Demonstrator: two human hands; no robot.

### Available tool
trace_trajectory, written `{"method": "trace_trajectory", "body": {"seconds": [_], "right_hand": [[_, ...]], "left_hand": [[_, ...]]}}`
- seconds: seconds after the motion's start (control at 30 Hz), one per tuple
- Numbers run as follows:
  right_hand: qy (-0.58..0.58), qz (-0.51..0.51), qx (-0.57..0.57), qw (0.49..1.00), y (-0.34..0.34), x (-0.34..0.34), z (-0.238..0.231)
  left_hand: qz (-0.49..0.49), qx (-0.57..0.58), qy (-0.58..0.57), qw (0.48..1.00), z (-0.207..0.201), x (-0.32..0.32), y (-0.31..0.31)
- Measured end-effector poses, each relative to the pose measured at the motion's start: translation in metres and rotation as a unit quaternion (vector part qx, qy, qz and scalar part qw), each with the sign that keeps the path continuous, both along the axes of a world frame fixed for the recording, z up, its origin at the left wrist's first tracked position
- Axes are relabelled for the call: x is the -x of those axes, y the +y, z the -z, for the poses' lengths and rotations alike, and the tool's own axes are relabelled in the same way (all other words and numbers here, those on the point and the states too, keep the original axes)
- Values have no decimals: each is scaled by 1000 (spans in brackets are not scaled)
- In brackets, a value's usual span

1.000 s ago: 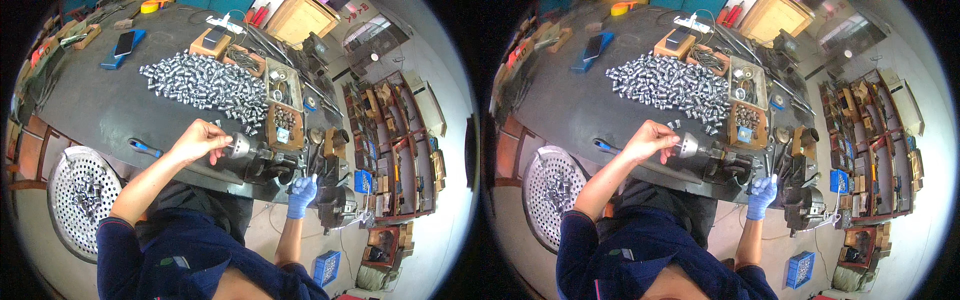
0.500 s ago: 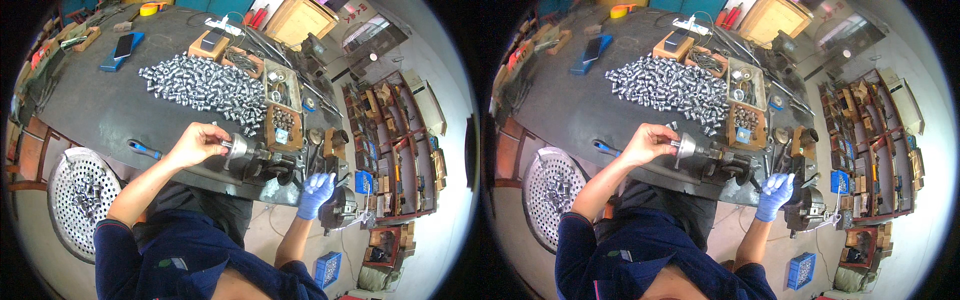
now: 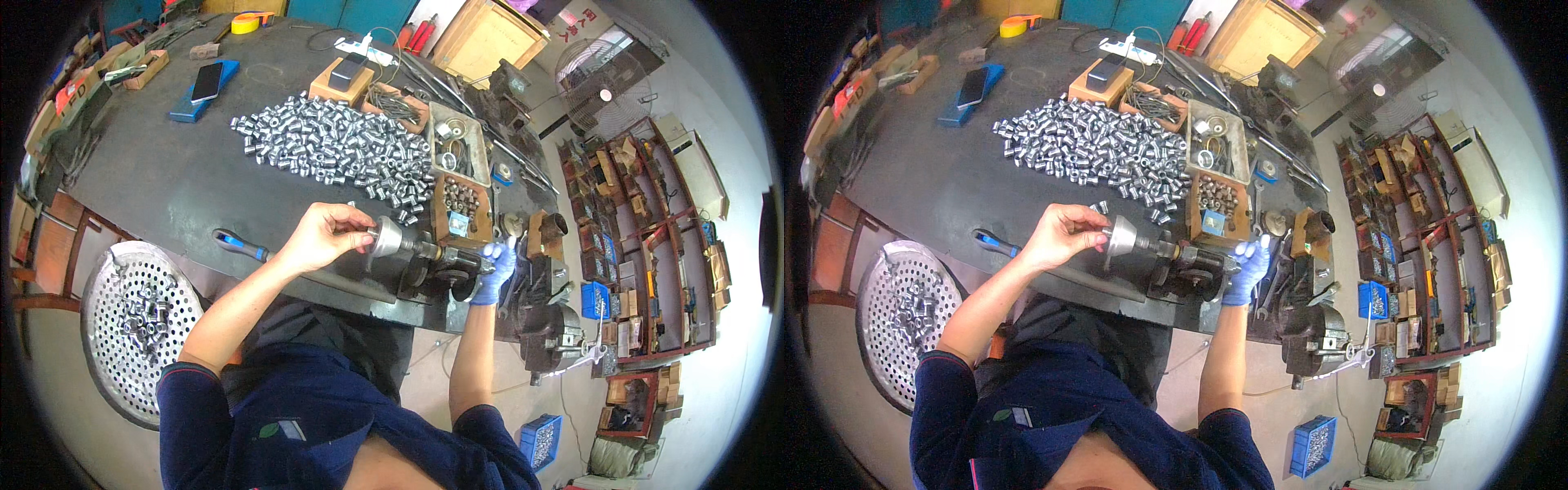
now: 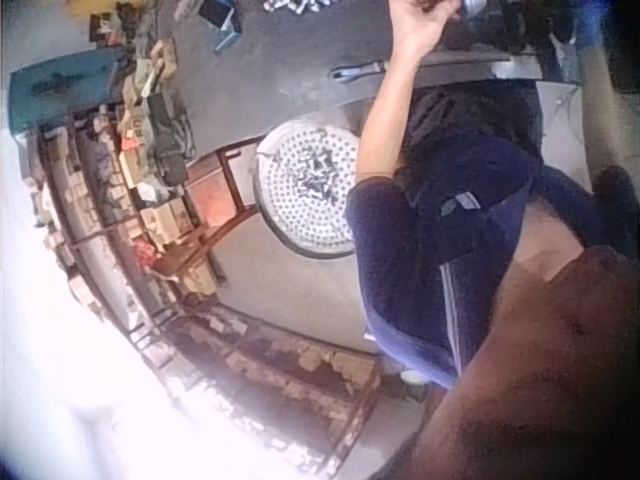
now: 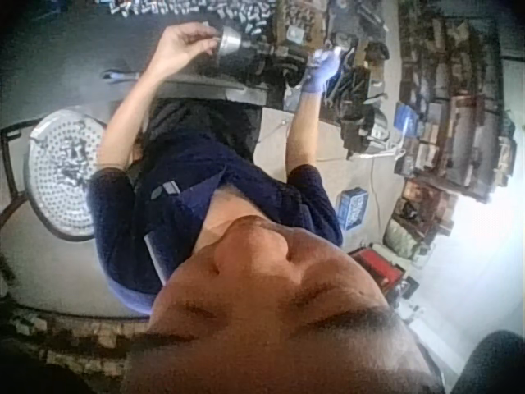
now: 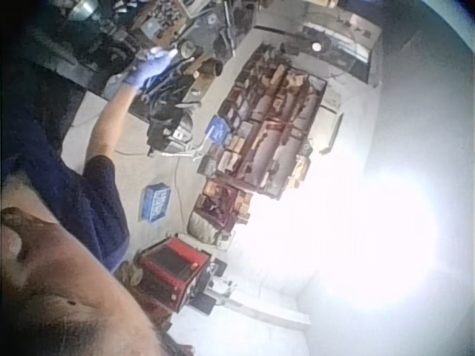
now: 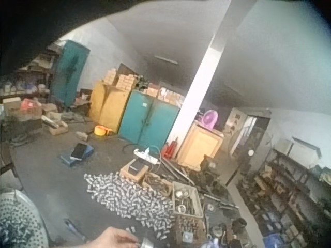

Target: The person puts on a blue glove and then handles metal components one at a time, picking them up from a pile on the workbench and placing them into a round perforated metal tray.

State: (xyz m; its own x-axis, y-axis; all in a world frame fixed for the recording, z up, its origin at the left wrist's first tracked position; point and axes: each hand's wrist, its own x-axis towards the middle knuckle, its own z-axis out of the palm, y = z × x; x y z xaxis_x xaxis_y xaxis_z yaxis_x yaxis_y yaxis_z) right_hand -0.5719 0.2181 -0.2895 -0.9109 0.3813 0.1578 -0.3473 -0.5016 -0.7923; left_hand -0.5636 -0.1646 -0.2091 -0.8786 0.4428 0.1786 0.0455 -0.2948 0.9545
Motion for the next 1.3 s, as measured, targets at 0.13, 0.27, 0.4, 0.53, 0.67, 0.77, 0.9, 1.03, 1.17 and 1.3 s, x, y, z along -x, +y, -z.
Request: {"method": "trace_trajectory", "body": {"seconds": [0.13, 0.27, 0.4, 0.53, 0.67, 0.77, 0.9, 1.03, 1.17, 1.3], "right_hand": [[-73, 100, -10, 992, -10, -49, 30], [-36, -78, 109, 990, -10, -99, 10], [-26, -106, 146, 983, -14, -105, -12], [-22, -123, 137, 983, -20, -94, -6], [-113, 75, 1, 991, -22, -53, 8], [-84, 92, -79, 989, -22, -6, -9], [-26, 42, 25, 998, -20, -10, -68], [119, -17, 71, 990, -30, -68, -91], [91, -62, 61, 992, -29, -109, -64], [-65, -9, 109, 992, -22, -105, -14]], "left_hand": [[7, 9, 8, 1000, 1, 1, -1], [13, 20, 13, 1000, 3, 3, -2], [9, 6, -1, 1000, 3, 4, 1], [7, 10, -35, 999, 2, 2, 2], [5, 62, -30, 998, -2, 1, 1], [-1, 98, -13, 995, -7, 1, -1], [-8, 91, -13, 996, -10, 0, -3], [6, 39, -46, 998, -7, 2, -2], [18, 12, -72, 997, -5, 4, -2], [21, 16, -80, 996, -7, 6, -3]]}}
